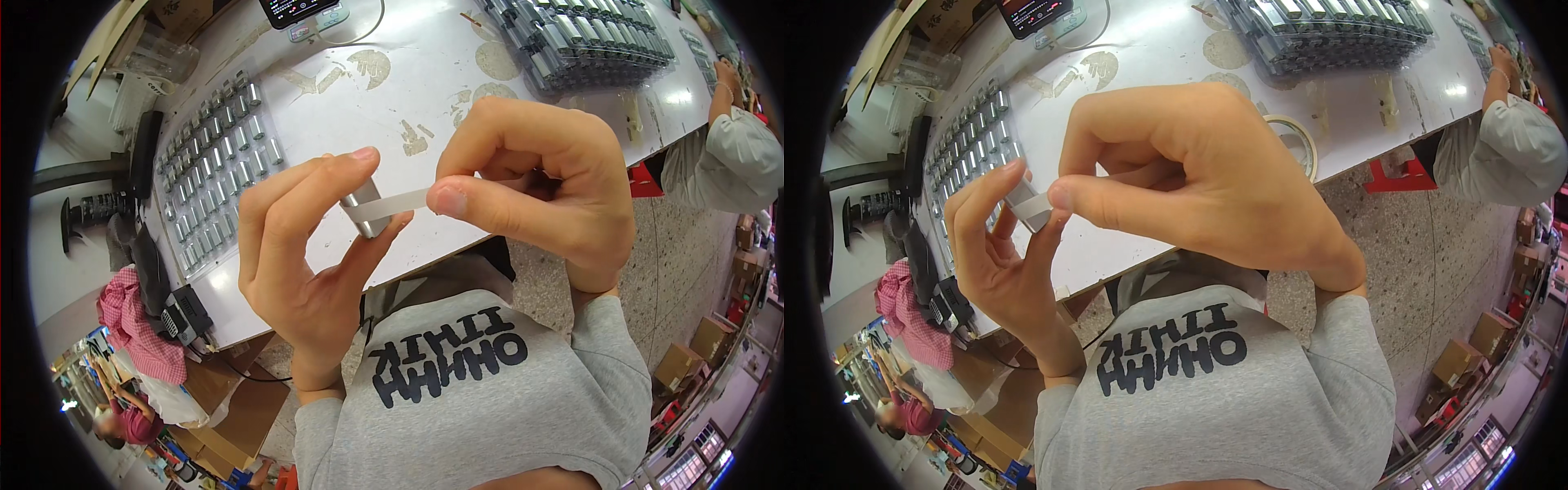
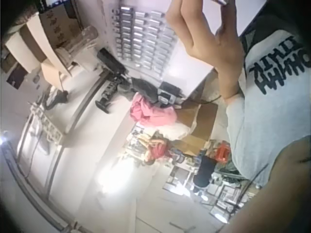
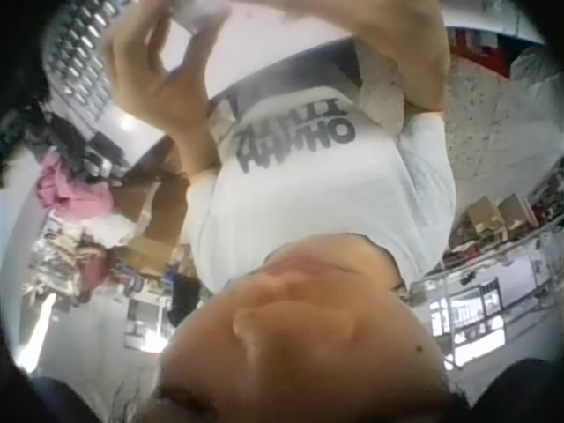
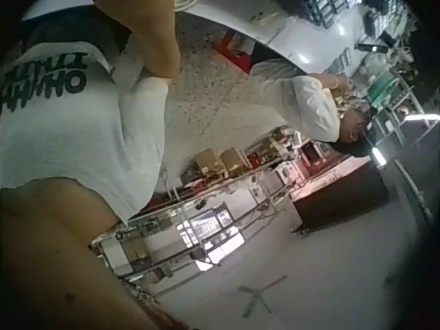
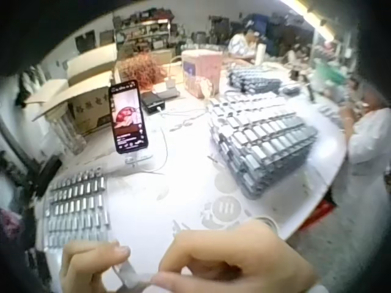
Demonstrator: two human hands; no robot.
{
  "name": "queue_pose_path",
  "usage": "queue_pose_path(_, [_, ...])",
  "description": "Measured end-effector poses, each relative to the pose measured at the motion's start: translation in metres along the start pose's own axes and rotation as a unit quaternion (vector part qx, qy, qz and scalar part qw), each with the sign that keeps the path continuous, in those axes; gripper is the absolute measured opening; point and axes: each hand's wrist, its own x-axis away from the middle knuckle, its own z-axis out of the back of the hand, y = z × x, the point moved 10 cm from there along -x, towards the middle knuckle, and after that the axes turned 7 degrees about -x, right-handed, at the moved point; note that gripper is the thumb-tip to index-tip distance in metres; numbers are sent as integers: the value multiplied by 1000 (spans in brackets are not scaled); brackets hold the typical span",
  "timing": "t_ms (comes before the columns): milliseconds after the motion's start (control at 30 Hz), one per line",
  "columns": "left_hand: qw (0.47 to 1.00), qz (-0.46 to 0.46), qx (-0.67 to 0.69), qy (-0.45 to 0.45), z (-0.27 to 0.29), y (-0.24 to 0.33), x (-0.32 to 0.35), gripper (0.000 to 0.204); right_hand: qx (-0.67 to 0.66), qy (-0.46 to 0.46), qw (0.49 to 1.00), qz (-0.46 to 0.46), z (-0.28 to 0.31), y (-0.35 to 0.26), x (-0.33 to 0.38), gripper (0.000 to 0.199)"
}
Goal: The person repeatedly picks up small cylindrical metal components from a tray and wraps each one with a strip of white tape. They rotate the component while applying the tape, then place the wrapped item back into the tray. This process is repeated for multiple components throughout the clip.
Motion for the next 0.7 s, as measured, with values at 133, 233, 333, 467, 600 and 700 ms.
queue_pose_path(133, [996,25,89,-19,-1,-6,4,50,-3,-11,1000,-7,-2,5,-2,8])
queue_pose_path(233, [984,28,175,-36,-1,-6,6,52,-32,-29,999,-21,-6,7,-3,8])
queue_pose_path(333, [974,53,219,-17,0,-11,8,52,-66,-34,997,-34,-10,7,-3,7])
queue_pose_path(467, [966,17,258,3,-7,-8,5,53,-104,-47,992,-46,-14,13,-3,7])
queue_pose_path(600, [921,36,387,16,-21,-18,9,57,-169,-53,981,-83,-20,21,-3,7])
queue_pose_path(700, [921,3,388,-36,-30,-15,8,61,-217,-46,970,-102,-23,25,-3,8])
